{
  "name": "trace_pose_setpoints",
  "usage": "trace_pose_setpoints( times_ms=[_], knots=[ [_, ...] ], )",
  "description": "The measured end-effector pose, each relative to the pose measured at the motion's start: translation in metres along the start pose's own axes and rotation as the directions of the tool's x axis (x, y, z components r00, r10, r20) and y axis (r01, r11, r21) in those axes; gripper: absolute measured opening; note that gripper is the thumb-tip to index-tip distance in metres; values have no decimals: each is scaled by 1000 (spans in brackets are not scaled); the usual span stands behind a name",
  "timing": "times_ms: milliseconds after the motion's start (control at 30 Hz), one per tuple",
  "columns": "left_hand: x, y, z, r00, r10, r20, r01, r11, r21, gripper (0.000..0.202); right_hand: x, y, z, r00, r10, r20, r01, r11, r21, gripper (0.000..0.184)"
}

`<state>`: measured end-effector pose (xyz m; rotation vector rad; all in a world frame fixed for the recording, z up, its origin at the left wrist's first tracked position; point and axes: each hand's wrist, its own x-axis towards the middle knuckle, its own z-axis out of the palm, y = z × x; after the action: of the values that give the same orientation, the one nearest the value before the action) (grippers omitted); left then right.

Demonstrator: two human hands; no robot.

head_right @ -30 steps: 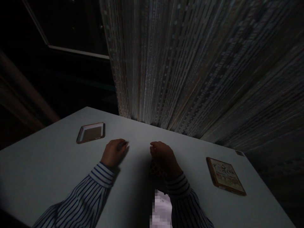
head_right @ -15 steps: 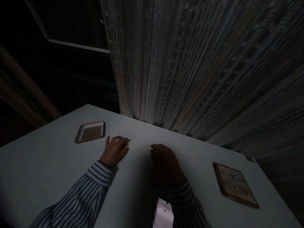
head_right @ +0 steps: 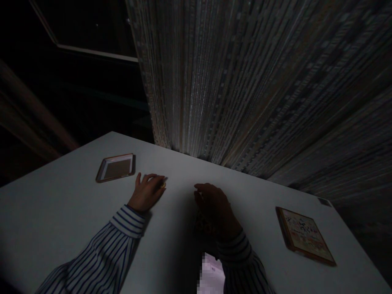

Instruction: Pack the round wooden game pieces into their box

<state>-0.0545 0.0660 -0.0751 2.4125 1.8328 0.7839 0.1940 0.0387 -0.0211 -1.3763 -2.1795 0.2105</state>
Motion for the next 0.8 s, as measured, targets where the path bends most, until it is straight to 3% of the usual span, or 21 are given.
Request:
trace_pose_setpoints(
  times_ms=[200, 533, 800],
  knots=[
    [0, -1, 2, 1000, 8, -15, -8, 1000, -3, 29, -1, 0, 1, 1000, -15, -12, 15, 1000, 17, 25],
    [2, -1, 2, 975, 113, -194, -126, 990, -58, 31, 0, -3, -3, 1000, 4, 20, -3, 1000, -5, 26],
    [1, 0, 1, 945, 109, -309, -148, 983, -105, 28, 0, -3, -3, 1000, -9, 4, 9, 1000, -9, 24]
  ],
)
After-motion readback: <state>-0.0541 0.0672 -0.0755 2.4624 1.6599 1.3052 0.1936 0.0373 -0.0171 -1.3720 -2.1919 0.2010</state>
